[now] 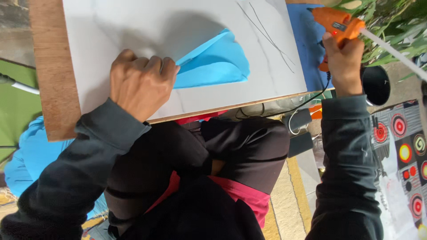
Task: The person applies hot glue to a blue fabric petal, folds and pleats the fabric by hand to create a gathered shape, and then secures a wire to the base of the petal using their hands.
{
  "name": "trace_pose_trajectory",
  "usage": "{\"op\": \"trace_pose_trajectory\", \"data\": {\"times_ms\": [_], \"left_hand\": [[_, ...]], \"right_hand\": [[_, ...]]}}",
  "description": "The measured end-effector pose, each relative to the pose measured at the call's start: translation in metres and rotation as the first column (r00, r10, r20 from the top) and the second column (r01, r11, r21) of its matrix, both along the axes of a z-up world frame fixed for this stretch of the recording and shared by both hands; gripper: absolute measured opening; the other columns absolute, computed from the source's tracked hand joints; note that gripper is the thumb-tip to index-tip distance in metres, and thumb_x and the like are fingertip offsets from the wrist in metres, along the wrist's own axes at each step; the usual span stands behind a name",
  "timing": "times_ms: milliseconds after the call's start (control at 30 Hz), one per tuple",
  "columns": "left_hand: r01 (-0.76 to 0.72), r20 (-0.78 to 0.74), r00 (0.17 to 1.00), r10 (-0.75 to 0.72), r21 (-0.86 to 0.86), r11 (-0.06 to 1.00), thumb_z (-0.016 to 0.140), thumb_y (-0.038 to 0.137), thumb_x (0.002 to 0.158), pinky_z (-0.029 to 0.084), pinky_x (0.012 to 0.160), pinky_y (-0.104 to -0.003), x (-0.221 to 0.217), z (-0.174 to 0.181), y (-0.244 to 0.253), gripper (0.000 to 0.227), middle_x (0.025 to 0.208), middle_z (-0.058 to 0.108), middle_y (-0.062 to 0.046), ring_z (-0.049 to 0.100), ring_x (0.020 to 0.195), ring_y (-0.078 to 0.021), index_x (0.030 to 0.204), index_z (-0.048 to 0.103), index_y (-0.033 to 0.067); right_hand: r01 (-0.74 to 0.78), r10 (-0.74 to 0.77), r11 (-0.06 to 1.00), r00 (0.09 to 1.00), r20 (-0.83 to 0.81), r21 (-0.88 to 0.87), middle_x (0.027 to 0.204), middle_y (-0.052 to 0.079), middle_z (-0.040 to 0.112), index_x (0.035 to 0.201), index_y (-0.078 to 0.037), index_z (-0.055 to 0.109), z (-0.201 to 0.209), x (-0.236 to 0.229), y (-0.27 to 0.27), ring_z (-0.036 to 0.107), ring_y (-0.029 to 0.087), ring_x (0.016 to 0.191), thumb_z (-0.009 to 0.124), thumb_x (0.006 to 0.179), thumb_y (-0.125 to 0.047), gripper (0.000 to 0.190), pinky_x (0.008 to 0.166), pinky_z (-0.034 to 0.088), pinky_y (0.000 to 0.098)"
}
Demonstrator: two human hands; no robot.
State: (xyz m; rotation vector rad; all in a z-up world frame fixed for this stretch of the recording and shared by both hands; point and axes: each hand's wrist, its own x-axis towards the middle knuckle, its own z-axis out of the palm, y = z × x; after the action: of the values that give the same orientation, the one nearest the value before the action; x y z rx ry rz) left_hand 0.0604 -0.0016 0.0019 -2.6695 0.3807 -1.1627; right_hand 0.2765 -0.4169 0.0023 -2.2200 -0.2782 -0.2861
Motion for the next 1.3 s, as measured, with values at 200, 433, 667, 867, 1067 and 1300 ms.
{"op": "trace_pose_trajectory", "data": {"times_ms": [200,433,667,867,1067,1300], "left_hand": [[-0.011,-0.001,1.000,0.011,0.011,1.000,0.076,0.026,0.093,0.029,0.052,-0.026,-0.003,0.001,0.003,0.044,0.048,0.032,0.004,0.031,0.040,-0.0122,0.062,0.046,0.0176],[-0.081,0.049,0.996,0.080,0.024,0.996,0.069,0.026,0.092,0.035,0.054,-0.024,-0.021,0.020,0.003,0.012,0.054,0.040,0.006,0.039,0.044,-0.0108,0.097,0.064,0.0171],[-0.101,-0.081,0.993,0.086,-0.195,0.976,0.061,0.015,0.088,0.041,0.077,-0.040,-0.073,0.042,-0.008,0.013,0.108,0.056,-0.009,0.052,0.101,-0.0262,0.097,0.063,0.0057],[-0.061,-0.132,0.991,0.031,-0.234,0.970,0.063,0.032,0.084,0.041,0.079,-0.034,-0.075,0.027,-0.029,0.035,0.105,0.055,-0.009,0.052,0.099,-0.0217,0.099,0.059,0.0004],[-0.093,-0.182,0.982,0.041,-0.288,0.953,0.048,0.037,0.090,0.039,0.084,-0.036,-0.075,0.018,-0.029,0.042,0.108,0.055,-0.012,0.052,0.100,-0.0236,0.103,0.058,-0.0018],[-0.082,-0.127,0.991,0.046,-0.298,0.951,0.043,0.037,0.093,0.041,0.082,-0.035,-0.074,0.015,-0.026,0.041,0.103,0.057,-0.010,0.054,0.096,-0.0217,0.101,0.058,0.0000]], "right_hand": [[-0.017,0.009,0.992,0.998,-0.062,-0.122,0.067,-0.002,0.031,0.072,-0.013,0.037,0.007,-0.019,0.005,0.030,0.009,0.061,0.065,0.101,-0.016,0.040,0.052,0.029,0.0284],[-0.099,0.110,0.975,0.993,0.046,-0.198,0.079,0.003,0.046,0.094,-0.005,0.050,0.025,-0.049,0.008,0.042,0.013,0.074,0.066,0.096,-0.013,0.018,0.061,0.037,0.0292],[0.076,0.180,0.858,0.882,0.436,-0.508,0.097,0.024,0.056,0.121,0.017,0.060,0.046,-0.146,0.032,0.058,0.029,0.083,0.073,0.090,0.007,0.036,0.069,0.050,0.0357],[-0.396,0.579,0.772,0.762,0.292,-0.497,0.111,0.022,0.052,0.116,0.008,0.053,0.083,-0.185,0.173,0.049,0.035,0.105,0.065,0.091,-0.003,0.030,0.085,0.042,0.0410],[-0.547,0.817,0.551,0.506,0.275,-0.630,0.114,0.018,0.051,0.118,0.005,0.051,0.074,-0.170,0.245,0.048,0.034,0.101,0.057,0.090,-0.001,0.029,0.084,0.039,0.0423],[-0.415,0.828,0.505,0.480,0.290,-0.757,0.091,0.006,0.055,0.106,-0.008,0.063,0.062,-0.163,0.256,0.048,0.027,0.086,0.060,0.080,0.004,0.029,0.076,0.031,0.0382]]}}
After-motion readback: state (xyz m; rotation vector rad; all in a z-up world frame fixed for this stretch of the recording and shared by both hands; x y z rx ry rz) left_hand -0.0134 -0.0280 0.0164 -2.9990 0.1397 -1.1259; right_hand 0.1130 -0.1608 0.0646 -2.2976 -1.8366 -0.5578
